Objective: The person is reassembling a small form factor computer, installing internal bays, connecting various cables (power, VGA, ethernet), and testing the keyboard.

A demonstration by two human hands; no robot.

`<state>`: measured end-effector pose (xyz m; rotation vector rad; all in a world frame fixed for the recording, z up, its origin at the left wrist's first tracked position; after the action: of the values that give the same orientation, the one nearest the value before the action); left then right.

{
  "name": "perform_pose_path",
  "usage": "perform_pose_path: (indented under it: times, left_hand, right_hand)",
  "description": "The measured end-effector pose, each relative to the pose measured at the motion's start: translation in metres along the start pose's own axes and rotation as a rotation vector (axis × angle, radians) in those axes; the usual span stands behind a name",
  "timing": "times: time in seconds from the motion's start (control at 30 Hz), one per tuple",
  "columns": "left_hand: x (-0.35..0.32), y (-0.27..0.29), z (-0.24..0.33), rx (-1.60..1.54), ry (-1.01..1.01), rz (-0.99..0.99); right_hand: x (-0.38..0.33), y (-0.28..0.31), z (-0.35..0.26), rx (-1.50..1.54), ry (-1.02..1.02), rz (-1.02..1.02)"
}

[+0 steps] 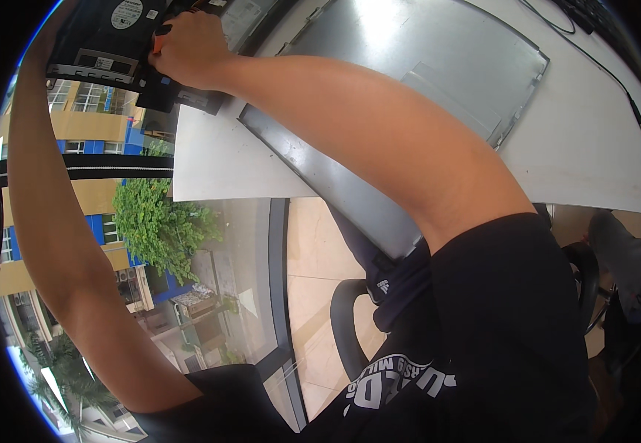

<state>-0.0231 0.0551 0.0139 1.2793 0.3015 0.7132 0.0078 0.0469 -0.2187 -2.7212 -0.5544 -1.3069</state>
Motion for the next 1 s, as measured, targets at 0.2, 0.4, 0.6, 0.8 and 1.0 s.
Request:
perform_pose_path:
  times: [0.2,0.4,0.6,0.8,1.0]
  left_hand:
    - [-0.008,0.003,0.007,0.016,-0.036,-0.02]
    - [0.0,0.002,-0.013,-0.019,-0.218,-0.005]
    - [-0.009,-0.001,0.005,-0.051,-0.082,-0.054]
    - [0.035,0.026,-0.038,-0.182,-0.112,-0.249]
    - [0.086,0.044,-0.081,-0.327,-0.094,-0.296]
  right_hand:
    - [0.047,-0.019,0.017,0.11,-0.175,-0.353]
    - [0.039,-0.019,0.018,0.246,-0.341,-0.586]
    - [0.003,0.004,-0.006,0.032,0.057,0.054]
    - [-0.005,0.014,-0.013,0.046,0.032,-0.016]
    - [-0.007,0.013,-0.008,0.112,-0.02,-0.043]
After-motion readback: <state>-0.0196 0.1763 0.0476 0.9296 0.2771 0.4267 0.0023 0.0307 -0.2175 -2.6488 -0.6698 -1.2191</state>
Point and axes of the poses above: each hand's wrist, its own x-axis towards the middle knuckle, its own y-axis out of the back of the hand, z = x × y, the point moved 2 cm from there along x, towards the middle knuckle, and after that the axes turned 6 degrees about x, right-handed, at the moved point
